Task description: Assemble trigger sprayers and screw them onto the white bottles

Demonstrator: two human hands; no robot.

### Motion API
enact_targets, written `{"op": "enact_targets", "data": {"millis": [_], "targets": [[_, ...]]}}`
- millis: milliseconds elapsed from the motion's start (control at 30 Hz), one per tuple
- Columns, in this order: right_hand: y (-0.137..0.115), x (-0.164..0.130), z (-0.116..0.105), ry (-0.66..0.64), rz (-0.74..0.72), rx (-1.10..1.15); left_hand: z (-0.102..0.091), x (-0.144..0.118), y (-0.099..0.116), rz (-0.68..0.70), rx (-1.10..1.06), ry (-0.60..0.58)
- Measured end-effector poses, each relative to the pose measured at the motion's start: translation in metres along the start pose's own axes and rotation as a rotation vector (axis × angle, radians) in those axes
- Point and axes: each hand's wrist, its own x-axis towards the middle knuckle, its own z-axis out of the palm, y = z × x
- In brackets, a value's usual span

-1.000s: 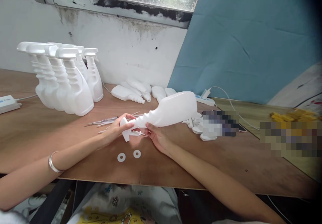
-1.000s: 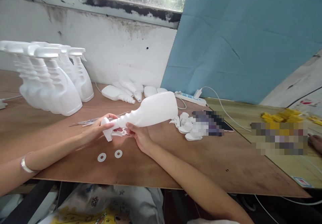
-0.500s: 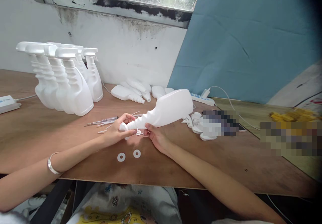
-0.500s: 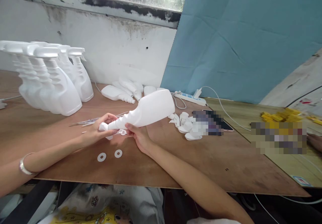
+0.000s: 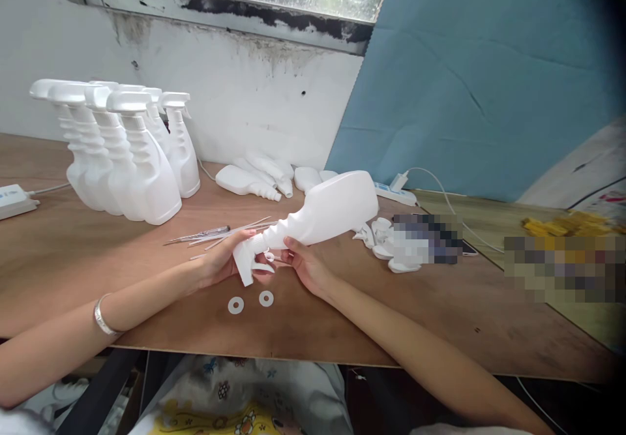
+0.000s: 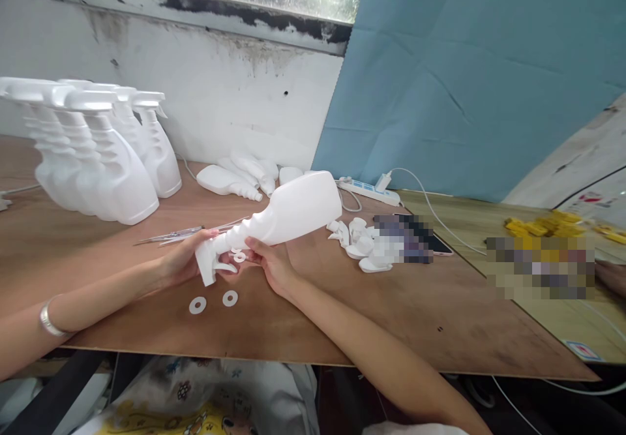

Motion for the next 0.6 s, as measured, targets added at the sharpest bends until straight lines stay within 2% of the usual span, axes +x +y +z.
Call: {"op": "enact_targets", "data": {"millis": [100,200,333,467,533,600], "targets": [[0.000,-0.001,0.001,0.012,-0.002,-0.004,-0.002,0.001,0.000,-0.064,-0.060,-0.050],[0.000,0.000,0.000,0.029,-0.006,-0.009,-0.001,-0.001,0.003,-0.042,0.003,-0.036],[0.001,0.001,-0.001,0.058,-0.007,0.011,0.005,-0.005,0.007,0.075,0.358,0.113],[0.002,0.002,-0.002,0.047,-0.007,0.004,0.010,-0.010,0.008,0.349,0.821,0.273],[0.003,0.002,-0.002,0.032,-0.012,-0.002,0.009,-0.011,0.007,0.418,0.901,0.288],[0.003,0.002,-0.002,0.033,-0.011,0.004,0.008,-0.009,0.006,0.385,0.858,0.270]]}}
